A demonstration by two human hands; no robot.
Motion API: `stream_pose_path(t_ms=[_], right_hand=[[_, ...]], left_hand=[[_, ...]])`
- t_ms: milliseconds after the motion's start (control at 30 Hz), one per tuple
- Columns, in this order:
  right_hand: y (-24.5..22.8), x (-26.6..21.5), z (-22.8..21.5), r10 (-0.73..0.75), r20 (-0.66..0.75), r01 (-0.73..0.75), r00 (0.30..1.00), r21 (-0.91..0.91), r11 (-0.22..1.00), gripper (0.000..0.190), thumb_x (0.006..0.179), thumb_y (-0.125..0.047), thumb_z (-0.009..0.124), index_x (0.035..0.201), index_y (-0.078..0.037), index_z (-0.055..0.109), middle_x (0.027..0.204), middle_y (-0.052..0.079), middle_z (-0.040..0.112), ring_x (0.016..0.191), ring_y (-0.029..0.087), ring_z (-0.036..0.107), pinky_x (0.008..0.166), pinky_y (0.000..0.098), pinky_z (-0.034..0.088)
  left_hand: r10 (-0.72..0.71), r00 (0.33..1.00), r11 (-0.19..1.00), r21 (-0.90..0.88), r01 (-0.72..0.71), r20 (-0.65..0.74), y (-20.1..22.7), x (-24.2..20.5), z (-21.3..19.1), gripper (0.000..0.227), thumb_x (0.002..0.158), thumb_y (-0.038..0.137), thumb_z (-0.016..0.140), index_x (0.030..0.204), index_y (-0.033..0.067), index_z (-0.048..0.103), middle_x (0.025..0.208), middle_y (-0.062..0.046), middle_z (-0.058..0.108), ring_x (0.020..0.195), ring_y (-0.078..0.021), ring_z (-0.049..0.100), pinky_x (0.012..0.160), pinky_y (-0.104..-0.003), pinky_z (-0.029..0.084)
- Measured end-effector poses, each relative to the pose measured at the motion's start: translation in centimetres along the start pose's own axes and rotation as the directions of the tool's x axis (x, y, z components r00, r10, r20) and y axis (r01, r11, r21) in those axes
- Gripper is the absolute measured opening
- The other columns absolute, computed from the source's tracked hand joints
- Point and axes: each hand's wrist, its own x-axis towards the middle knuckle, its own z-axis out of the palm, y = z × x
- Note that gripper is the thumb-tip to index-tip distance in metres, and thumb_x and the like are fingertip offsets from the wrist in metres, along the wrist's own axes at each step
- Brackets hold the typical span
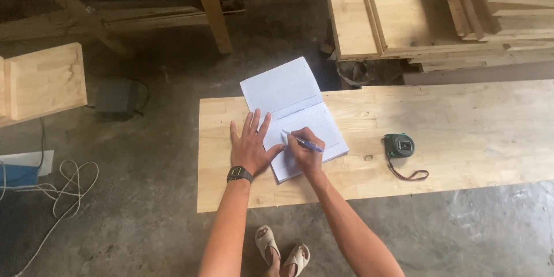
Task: The person is reviewing and writing notes in a notebook before measuring a long wooden board with a tape measure on a workbench.
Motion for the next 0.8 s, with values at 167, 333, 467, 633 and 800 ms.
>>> stream_pose_path(t_ms=[167,333,467,633,800], right_hand=[[-1.5,-0.1,0.1,-0.018,-0.001,0.018,1.0,0.059,0.998,0.011,0.089,-0.019,0.075,0.086,-0.008,0.074,0.068,0.009,0.073,0.063,0.02,0.071,0.063,0.0341,0.057],[-0.3,-0.2,0.4,-0.028,0.053,0.028,0.998,0.006,1.0,0.015,0.09,-0.023,0.073,0.086,-0.009,0.072,0.068,0.011,0.073,0.063,0.023,0.072,0.062,0.0368,0.056],[-0.4,-0.2,0.6,-0.036,0.094,0.035,0.995,0.015,0.999,0.012,0.09,-0.021,0.071,0.087,-0.009,0.073,0.069,0.01,0.074,0.066,0.024,0.073,0.064,0.0362,0.057],[-0.4,-0.2,0.7,-0.062,0.116,0.061,0.991,0.012,0.998,0.011,0.091,-0.02,0.07,0.089,-0.01,0.074,0.073,0.01,0.074,0.068,0.024,0.073,0.065,0.0362,0.057],[-0.2,-0.5,1.0,-0.083,0.144,0.089,0.986,-0.033,0.995,0.01,0.091,-0.021,0.071,0.089,-0.012,0.075,0.074,0.008,0.075,0.069,0.026,0.074,0.066,0.0356,0.058]], left_hand=[[0.005,1.0,1.0,0.01,-0.005,-0.01,-0.1,0.1,0.3,0.094,0.086,0.085,0.033,0.163,0.0335,0.017,0.172,-0.002,0.016,0.158,-0.0211,0.014,0.125,-0.064,0.005],[0.013,1.0,1.0,0.019,-0.013,-0.019,-0.3,0.2,0.5,0.094,0.086,0.083,0.039,0.163,0.0332,0.018,0.172,-0.002,0.015,0.158,-0.0215,0.014,0.125,-0.064,0.006],[0.01,1.0,1.0,0.012,-0.01,-0.016,-0.3,0.4,0.5,0.093,0.086,0.082,0.038,0.163,0.0333,0.017,0.172,-0.002,0.016,0.158,-0.0211,0.014,0.125,-0.064,0.007],[0.006,1.0,1.0,0.017,-0.005,-0.016,-0.3,0.5,0.8,0.091,0.087,0.075,0.044,0.163,0.0338,0.017,0.172,-0.001,0.016,0.158,-0.0207,0.015,0.124,-0.064,0.007],[0.004,1.0,0.999,0.032,-0.003,-0.021,-0.1,0.5,0.8,0.09,0.087,0.069,0.049,0.163,0.0333,0.017,0.172,-0.001,0.015,0.158,-0.0214,0.015,0.124,-0.065,0.008]])
